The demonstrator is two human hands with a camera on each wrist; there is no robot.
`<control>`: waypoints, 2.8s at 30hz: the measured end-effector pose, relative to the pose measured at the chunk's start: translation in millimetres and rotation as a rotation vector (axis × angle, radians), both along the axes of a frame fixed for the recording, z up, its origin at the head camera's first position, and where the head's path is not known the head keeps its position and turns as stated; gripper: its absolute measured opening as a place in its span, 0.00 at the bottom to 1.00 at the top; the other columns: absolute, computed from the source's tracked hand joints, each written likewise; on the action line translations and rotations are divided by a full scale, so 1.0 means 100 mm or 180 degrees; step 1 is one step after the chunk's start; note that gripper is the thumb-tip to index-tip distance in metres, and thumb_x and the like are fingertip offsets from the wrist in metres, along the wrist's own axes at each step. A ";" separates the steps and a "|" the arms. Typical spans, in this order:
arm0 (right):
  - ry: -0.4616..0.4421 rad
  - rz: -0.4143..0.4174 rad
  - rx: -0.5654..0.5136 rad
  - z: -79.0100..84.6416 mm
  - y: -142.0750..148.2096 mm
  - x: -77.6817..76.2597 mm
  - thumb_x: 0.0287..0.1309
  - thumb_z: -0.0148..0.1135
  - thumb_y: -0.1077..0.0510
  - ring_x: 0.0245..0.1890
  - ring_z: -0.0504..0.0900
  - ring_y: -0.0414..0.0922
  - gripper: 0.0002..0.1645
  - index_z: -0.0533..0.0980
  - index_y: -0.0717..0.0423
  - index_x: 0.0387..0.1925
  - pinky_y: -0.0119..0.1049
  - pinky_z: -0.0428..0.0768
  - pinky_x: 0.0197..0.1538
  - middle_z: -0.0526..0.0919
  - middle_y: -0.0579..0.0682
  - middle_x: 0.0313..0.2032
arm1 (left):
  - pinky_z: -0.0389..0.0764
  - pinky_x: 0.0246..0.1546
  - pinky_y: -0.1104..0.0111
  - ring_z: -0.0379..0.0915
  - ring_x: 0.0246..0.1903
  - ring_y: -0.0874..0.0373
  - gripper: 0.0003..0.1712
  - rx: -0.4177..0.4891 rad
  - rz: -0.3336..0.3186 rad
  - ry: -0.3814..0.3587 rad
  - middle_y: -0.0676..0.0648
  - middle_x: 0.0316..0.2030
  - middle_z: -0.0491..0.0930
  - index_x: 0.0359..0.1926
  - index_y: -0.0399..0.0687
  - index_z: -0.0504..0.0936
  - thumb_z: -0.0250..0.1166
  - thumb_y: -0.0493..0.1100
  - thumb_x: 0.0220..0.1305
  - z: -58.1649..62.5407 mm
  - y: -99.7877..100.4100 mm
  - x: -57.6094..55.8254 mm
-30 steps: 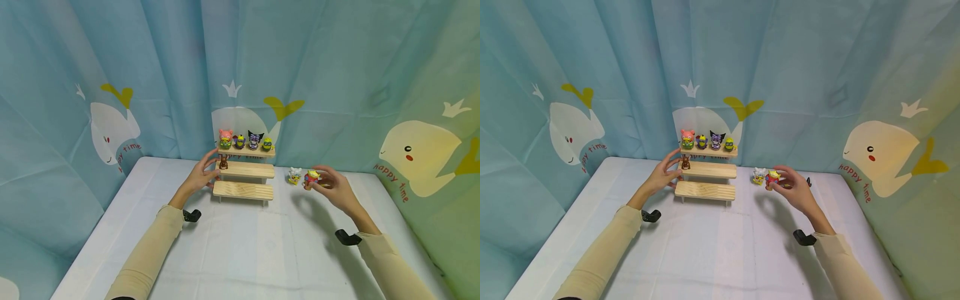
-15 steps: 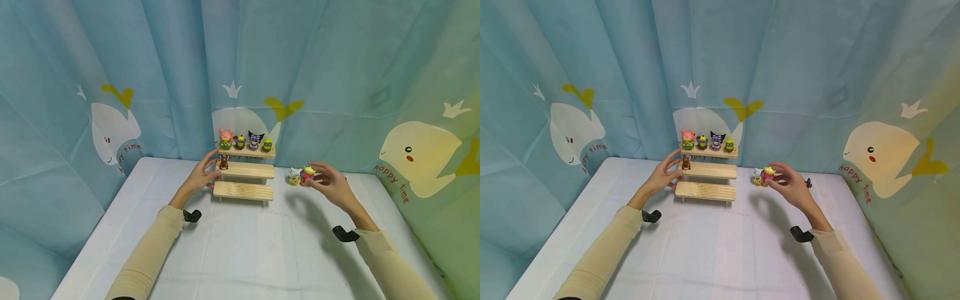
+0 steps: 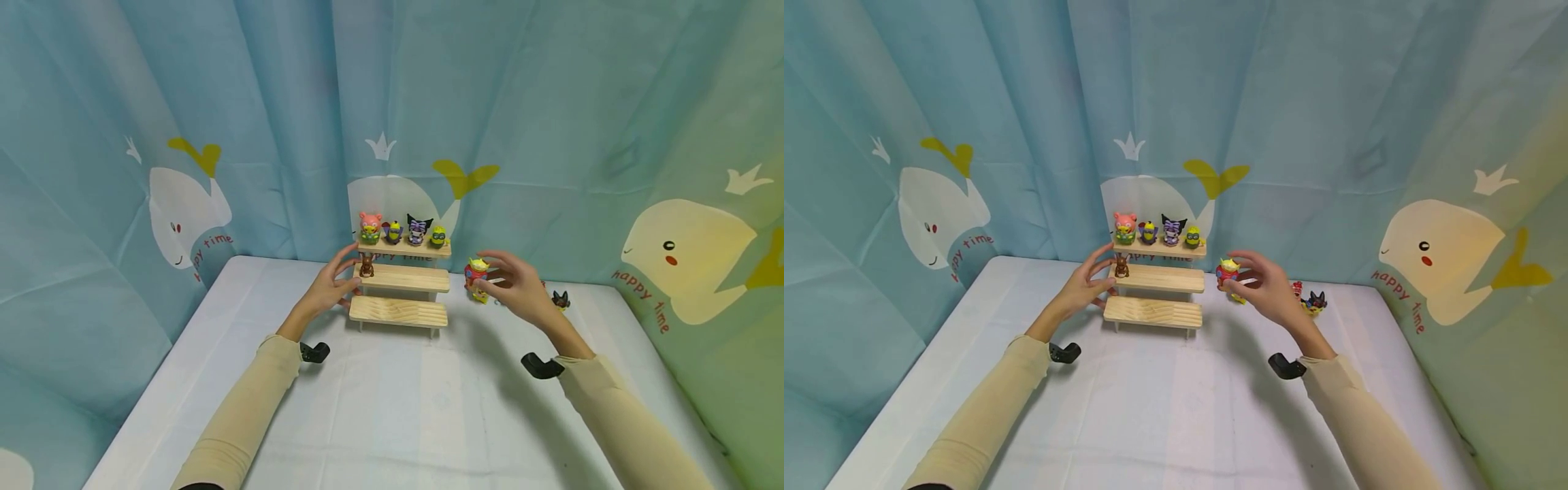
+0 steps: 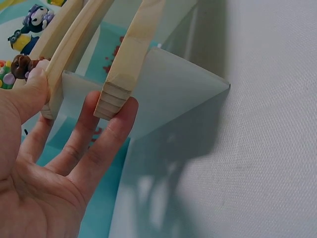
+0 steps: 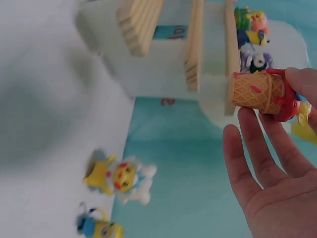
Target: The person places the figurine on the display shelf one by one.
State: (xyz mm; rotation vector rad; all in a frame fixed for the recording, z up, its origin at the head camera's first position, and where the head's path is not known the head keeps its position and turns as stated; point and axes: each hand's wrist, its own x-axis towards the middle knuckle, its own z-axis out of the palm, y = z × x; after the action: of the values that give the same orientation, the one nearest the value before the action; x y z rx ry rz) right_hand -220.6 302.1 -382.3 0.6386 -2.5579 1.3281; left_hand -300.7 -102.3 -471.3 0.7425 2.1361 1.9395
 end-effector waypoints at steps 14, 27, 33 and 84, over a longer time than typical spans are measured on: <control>0.0044 0.0238 -0.0060 0.19 -0.56 -0.14 0.64 0.69 0.68 0.49 0.85 0.62 0.31 0.72 0.62 0.67 0.39 0.86 0.48 0.83 0.65 0.55 | 0.80 0.29 0.33 0.82 0.46 0.30 0.44 0.0012 0.0016 -0.0068 0.41 0.78 0.55 0.81 0.73 0.51 0.62 0.41 0.75 0.01 0.00 0.00; -0.0035 0.0349 -0.0171 0.12 -0.89 -0.38 0.64 0.71 0.64 0.49 0.86 0.59 0.33 0.73 0.58 0.68 0.55 0.85 0.51 0.82 0.64 0.57 | 0.78 0.33 0.29 0.84 0.43 0.35 0.45 0.0073 -0.0116 -0.0143 0.36 0.78 0.53 0.83 0.59 0.48 0.61 0.35 0.76 0.23 -0.01 0.14; -0.0024 0.0372 -0.0151 0.05 -1.04 -0.46 0.64 0.73 0.60 0.49 0.86 0.55 0.31 0.75 0.54 0.66 0.51 0.86 0.51 0.81 0.59 0.59 | 0.78 0.33 0.29 0.79 0.46 0.26 0.44 0.0081 -0.0120 -0.0125 0.34 0.78 0.53 0.83 0.57 0.48 0.60 0.34 0.76 0.26 -0.01 0.17; -0.0032 0.0302 -0.0226 -0.30 -1.52 -0.57 0.66 0.70 0.59 0.50 0.86 0.59 0.32 0.72 0.53 0.69 0.55 0.84 0.54 0.76 0.61 0.65 | 0.81 0.28 0.35 0.85 0.41 0.40 0.44 0.0011 0.0008 -0.0011 0.42 0.77 0.58 0.81 0.74 0.52 0.62 0.39 0.76 -0.01 0.00 -0.01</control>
State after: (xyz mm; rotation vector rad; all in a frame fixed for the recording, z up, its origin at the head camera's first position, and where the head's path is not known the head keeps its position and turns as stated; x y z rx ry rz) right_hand -278.0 150.2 -412.3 0.7500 -2.5039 1.4484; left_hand -301.5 -102.1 -472.2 0.7367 2.1332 1.9449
